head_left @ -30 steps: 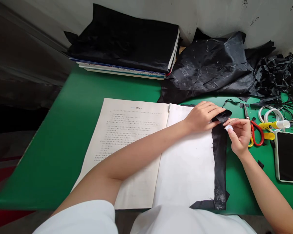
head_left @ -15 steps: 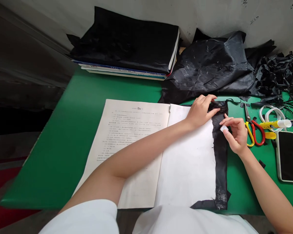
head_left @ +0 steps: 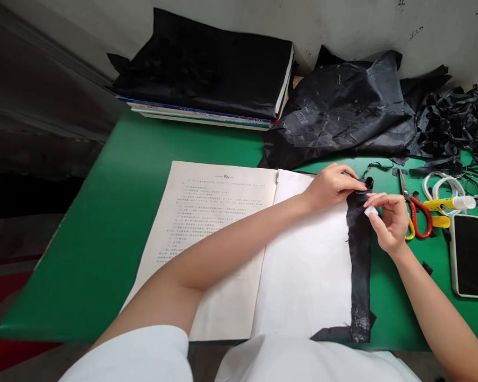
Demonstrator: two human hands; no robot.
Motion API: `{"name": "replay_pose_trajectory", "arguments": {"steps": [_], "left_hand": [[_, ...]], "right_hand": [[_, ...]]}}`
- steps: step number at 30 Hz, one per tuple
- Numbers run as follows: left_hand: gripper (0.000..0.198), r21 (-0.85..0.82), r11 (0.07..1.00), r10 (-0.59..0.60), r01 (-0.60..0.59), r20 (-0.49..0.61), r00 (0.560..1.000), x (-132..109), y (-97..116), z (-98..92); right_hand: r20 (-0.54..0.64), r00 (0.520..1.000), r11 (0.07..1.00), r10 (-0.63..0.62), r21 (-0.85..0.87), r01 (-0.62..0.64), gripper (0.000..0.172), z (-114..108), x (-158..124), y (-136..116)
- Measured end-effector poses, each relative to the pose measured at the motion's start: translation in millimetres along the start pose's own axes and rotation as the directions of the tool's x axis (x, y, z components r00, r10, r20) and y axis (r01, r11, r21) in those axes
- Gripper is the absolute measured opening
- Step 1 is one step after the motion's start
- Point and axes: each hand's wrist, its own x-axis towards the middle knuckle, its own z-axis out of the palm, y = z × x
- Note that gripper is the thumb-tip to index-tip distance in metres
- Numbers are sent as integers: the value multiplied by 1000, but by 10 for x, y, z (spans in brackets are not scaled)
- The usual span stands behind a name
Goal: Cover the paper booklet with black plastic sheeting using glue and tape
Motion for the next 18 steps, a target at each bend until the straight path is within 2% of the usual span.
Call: {"name": "replay_pose_trajectory", "arguments": {"steps": [3, 7, 10, 15, 18], "left_hand": [[27, 103, 985, 142, -141, -3, 990, -24, -28, 16], [30, 210, 946, 237, -248, 73, 969, -28, -5, 1], [28, 226, 916, 311, -331, 122, 943, -27, 25, -23], [23, 252, 896, 313, -367, 229, 922, -24, 137, -78], [23, 296, 890, 254, -347, 310, 916, -12, 291, -97]], "right_hand": [[-14, 1000, 1000, -13, -25, 13, 16, -2, -8, -9], [-14, 997, 995, -75, -67, 74, 18, 8, -10, -24], [6, 993, 990, -118, -81, 118, 22, 15, -10, -24], [-2, 995, 992, -102, -79, 102, 24, 8, -19, -10], [-17, 998, 993, -64, -100, 62, 22, 2, -24, -4]]}}
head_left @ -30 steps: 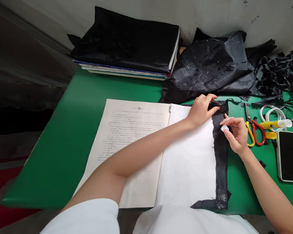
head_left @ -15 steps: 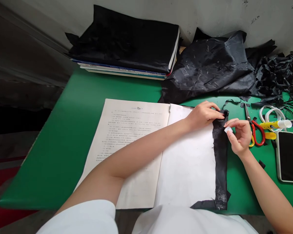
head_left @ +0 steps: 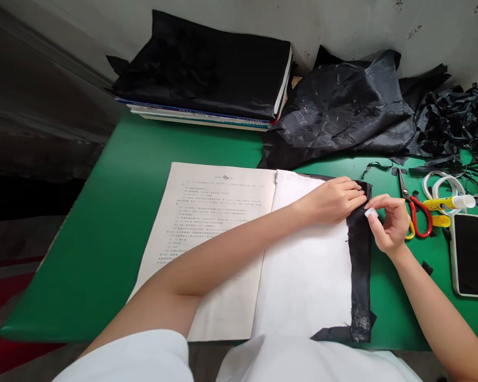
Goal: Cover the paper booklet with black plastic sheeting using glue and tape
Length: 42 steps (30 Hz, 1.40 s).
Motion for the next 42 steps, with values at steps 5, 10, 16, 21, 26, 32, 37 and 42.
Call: {"name": "replay_pose_trajectory", "arguments": {"steps": [5, 10, 16, 21, 26, 32, 37, 42], "left_hand": [[24, 3, 996, -90, 90, 71, 993, 41, 164, -13], [26, -158, 977, -151, 146, -20, 988, -27, 27, 100], [26, -697, 622, -462, 356, 39, 886, -25, -121, -3], [25, -819, 465, -526, 336, 49, 849, -16, -112, -14], [27, -815, 486, -523, 315, 17, 852, -22, -106, 21], [26, -752, 540, -516, 378, 59, 854, -13, -92, -14], [23, -665, 646, -439, 374, 76, 895, -12, -82, -3], [32, -539, 791, -380, 290, -60, 923, -18, -87, 22]], "right_hand": [[-48, 998, 999, 33, -17, -34, 18, 5, 4, 15], [-103, 991, 996, 87, -25, -90, 16, 17, -19, 19], [-293, 939, 957, 179, -169, -235, 19, -16, -70, 50], [-269, 937, 916, 223, -271, -296, 22, -45, -53, 47], [-258, 942, 917, 216, -277, -286, 19, -43, -45, 37], [-240, 946, 907, 217, -309, -287, 17, -44, -47, 32], [-239, 950, 913, 202, -305, -271, 16, -44, -42, 39], [-222, 954, 887, 199, -373, -272, 18, -29, -23, 27]]}}
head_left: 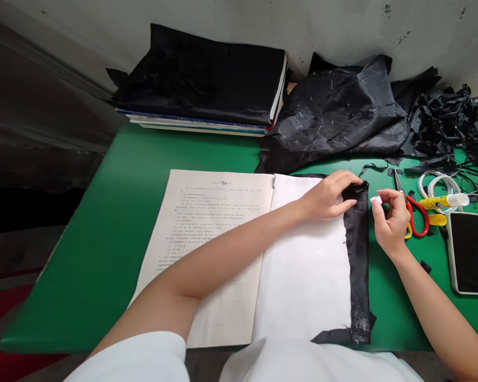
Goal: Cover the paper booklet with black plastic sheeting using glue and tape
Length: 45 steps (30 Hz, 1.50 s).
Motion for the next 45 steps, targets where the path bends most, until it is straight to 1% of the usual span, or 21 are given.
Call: {"name": "replay_pose_trajectory", "arguments": {"steps": [2, 4, 9, 13, 16, 20, 24, 26, 28, 33, 38, 42, 45], "left_hand": [[33, 36, 999, 22, -21, -23, 1000, 2, -5, 5], [28, 57, 998, 0, 2, -43, 999, 5, -6, 10], [23, 38, 996, -80, 84, -110, 991, 5, -15, 34], [23, 27, 993, -112, 117, -128, 985, 0, -43, 59], [24, 20, 990, -137, 140, -127, 982, -4, -55, 64], [22, -7, 988, -152, 153, -117, 981, -3, -37, 55], [24, -31, 985, -171, 168, -93, 981, 26, -17, 53], [26, -47, 977, -211, 207, -90, 973, 52, -16, 57], [28, -61, 971, -237, 233, -78, 968, 78, -15, 58], [36, -98, 967, -238, 235, -26, 971, 109, 9, 31], [36, -128, 952, -283, 279, -15, 959, 105, 43, 16], [30, -190, 923, -339, 335, 10, 941, 109, 84, 36], [30, -197, 898, -398, 393, 18, 917, 118, 112, 44]], "right_hand": [[-10, 1000, 998, -30, -62, 29, 18, 15, 11, -19], [-4, 997, 989, -72, -132, 70, 16, 33, 24, -31], [103, 978, 954, -181, -224, 201, 8, 66, 55, -18], [165, 966, 939, -199, -249, 236, 15, 69, 60, -11], [189, 961, 931, -201, -269, 247, 21, 68, 57, -18], [185, 961, 929, -205, -272, 250, 15, 71, 55, -23], [95, 969, 938, -228, -248, 244, 4, 89, 57, -23], [47, 972, 942, -232, -238, 237, 8, 102, 61, -24], [27, 974, 946, -224, -235, 224, 10, 114, 67, -26], [25, 984, 959, -174, -221, 175, 6, 126, 88, -34], [42, 986, 961, -160, -221, 165, 6, 136, 104, -43], [54, 990, 968, -133, -207, 142, 10, 136, 94, -40], [57, 992, 978, -113, -171, 121, 10, 128, 71, -33]]}}
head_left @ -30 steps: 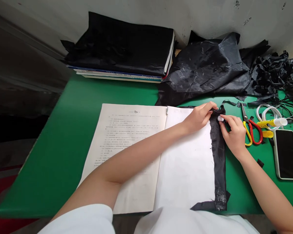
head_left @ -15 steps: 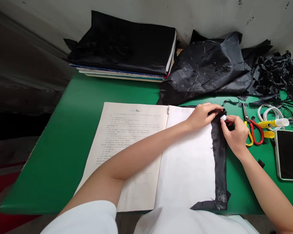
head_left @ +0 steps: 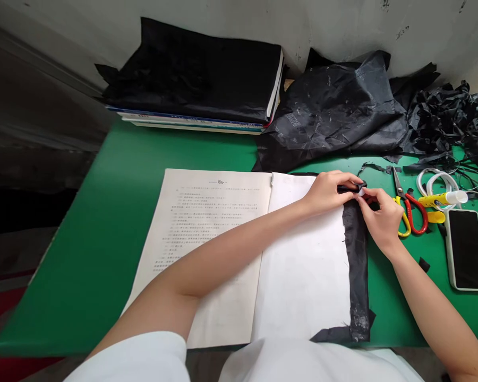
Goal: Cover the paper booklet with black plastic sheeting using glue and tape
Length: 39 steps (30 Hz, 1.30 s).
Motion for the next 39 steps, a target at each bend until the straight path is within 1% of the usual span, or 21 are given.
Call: {"name": "replay_pose_trajectory", "arguments": {"steps": [2, 5, 8, 12, 17, 20, 22, 24, 26, 29, 33, 36, 39], "left_hand": [[30, 7, 999, -34, 34, 1, 999, 2, 12, -1], [28, 36, 999, -40, 40, 8, 999, 4, 20, -8], [30, 63, 998, -14, 13, 10, 1000, -3, 25, -7], [35, 55, 998, -3, 3, -8, 1000, -19, 31, 8], [34, -17, 998, -55, 54, -47, 997, -25, 33, 39], [33, -91, 992, -92, 85, -69, 993, -29, 44, 55], [32, -158, 982, -110, 99, -60, 992, -38, 57, 58], [33, -182, 979, -104, 95, -44, 994, -52, 66, 53], [33, -137, 988, -70, 64, -40, 997, -67, 59, 42], [32, -21, 999, 24, -25, -28, 999, -82, 16, 22], [29, 95, 985, 144, -146, 30, 989, -78, -65, 0], [31, 153, 970, 179, -189, 79, 981, -62, -101, -15], [33, 215, 957, 177, -196, 103, 979, -41, -112, -25]], "right_hand": [[-1, 999, 998, 44, 40, -44, 11, -1, -18, 5], [-5, 994, 989, 112, 95, -111, 21, 3, -36, 15], [-8, 994, 992, 108, 72, -107, 27, 8, -34, 22], [0, 996, 995, 88, 39, -88, 28, 14, -20, 17], [5, 996, 995, 94, 22, -94, 26, 21, -8, 6], [6, 996, 996, 91, 19, -92, 26, 18, 0, -2], [7, 996, 995, 91, 26, -92, 27, 11, 6, -7], [3, 995, 994, 95, 46, -95, 26, 4, 13, -10], [-1, 995, 992, 104, 67, -104, 26, -2, 19, -9], [14, 993, 989, 120, 89, -121, 27, -9, 24, -3], [43, 989, 985, 138, 98, -142, 26, -18, 26, -1], [58, 989, 985, 139, 91, -144, 25, -26, 24, 2], [60, 992, 989, 112, 91, -117, 24, -27, 17, 10]]}}
